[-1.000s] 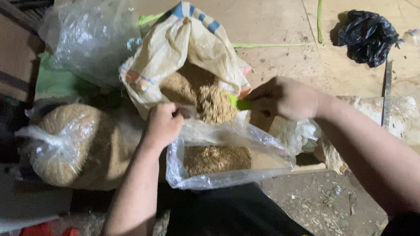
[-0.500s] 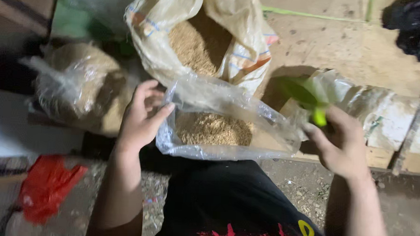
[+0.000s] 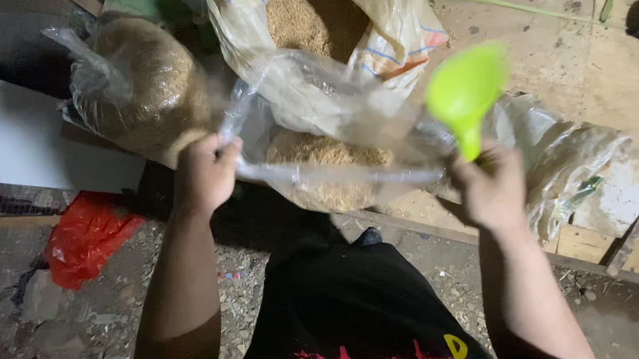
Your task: The person scoops grain from a large sack using a green scoop and pours it into a clear plastic bag. The person repeats this action multiple times to fill the bag.
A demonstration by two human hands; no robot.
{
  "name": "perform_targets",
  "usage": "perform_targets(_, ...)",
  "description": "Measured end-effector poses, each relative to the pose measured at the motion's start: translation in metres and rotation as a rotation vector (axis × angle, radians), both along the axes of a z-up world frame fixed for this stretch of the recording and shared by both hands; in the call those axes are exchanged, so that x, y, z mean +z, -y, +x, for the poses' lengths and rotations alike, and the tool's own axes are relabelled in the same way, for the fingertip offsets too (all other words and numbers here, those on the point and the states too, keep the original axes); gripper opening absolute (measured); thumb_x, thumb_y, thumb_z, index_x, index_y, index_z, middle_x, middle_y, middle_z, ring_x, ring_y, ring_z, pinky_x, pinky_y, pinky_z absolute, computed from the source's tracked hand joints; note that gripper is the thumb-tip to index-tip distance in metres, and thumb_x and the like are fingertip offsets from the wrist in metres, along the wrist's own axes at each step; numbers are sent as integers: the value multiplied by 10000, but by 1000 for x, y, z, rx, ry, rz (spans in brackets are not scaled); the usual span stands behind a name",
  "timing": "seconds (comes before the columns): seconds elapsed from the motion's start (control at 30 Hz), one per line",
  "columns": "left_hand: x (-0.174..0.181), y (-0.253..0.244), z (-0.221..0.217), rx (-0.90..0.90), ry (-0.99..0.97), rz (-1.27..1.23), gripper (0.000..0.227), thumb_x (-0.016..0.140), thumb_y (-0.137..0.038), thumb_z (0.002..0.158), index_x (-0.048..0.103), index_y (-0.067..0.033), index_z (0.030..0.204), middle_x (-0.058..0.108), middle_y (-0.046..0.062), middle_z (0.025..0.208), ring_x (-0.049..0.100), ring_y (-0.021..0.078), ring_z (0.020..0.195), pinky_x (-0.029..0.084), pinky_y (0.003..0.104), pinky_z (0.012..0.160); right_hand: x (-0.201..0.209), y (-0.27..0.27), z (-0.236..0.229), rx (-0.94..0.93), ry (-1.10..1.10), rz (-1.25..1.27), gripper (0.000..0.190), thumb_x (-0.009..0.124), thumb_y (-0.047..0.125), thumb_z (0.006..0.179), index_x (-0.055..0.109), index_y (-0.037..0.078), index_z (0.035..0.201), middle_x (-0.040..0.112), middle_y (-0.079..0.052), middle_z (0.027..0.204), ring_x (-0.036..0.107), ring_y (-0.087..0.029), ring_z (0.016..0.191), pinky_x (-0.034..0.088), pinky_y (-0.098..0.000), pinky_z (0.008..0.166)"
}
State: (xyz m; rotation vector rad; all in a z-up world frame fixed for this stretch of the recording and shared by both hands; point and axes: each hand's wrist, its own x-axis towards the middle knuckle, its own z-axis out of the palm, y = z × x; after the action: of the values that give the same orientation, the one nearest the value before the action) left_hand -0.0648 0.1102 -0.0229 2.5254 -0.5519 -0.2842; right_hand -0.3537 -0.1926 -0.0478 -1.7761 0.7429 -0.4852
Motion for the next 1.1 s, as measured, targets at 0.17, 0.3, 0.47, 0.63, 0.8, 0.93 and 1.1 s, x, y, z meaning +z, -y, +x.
perform_targets(0.17,-5,0,7,22,132,-200,246,630,-233,1015,734,-17,961,695,135,868,651,222,750,512,365,700,20,1,8,-86,283,79,51,660,59,1041,686,23,1016,630,5,745,536,-54,575,419,-215,494)
perform_targets(0.3,-7,2,-7,36,80,-245,264,633,-238,1032,701,13,984,677,128,786,602,202,674,457,364,646,24,-5,1,-79,117,-19,52,684,65,1024,696,19,1045,631,-4,730,536,-57,582,414,-225,493)
perform_targets(0.47,-2,10,-13,27,-76,-275,235,657,-259,1006,726,-34,1024,679,89,782,602,142,700,475,325,659,26,1,-2,-68,87,17,66,705,57,1009,681,15,1054,660,8,795,565,-52,658,455,-220,556)
perform_targets(0.63,1,16,-5,-45,-99,-370,274,728,-213,955,585,-2,1055,674,83,865,594,104,721,483,289,653,27,-1,-3,-57,106,-42,178,746,90,997,658,25,1137,588,36,897,499,-27,785,442,-202,681)
perform_targets(0.8,4,21,2,-146,-191,-573,322,721,-204,909,597,-58,1168,714,25,927,650,64,759,508,235,656,36,13,-11,-66,111,108,180,654,134,1035,600,19,1162,576,16,844,501,-59,703,403,-219,600)
perform_targets(0.93,17,18,9,-144,-261,-255,222,718,-240,986,729,-26,1046,680,132,859,592,165,721,456,334,646,52,25,-18,-61,294,192,144,516,143,1160,520,32,1252,514,-5,769,434,-85,611,351,-237,562)
perform_targets(1.1,45,23,19,-279,-361,150,337,723,-276,882,731,-109,1175,789,50,1053,731,142,900,541,329,844,105,19,8,18,10,-252,229,495,111,1105,533,0,1302,602,-82,893,540,-145,733,451,-312,628)
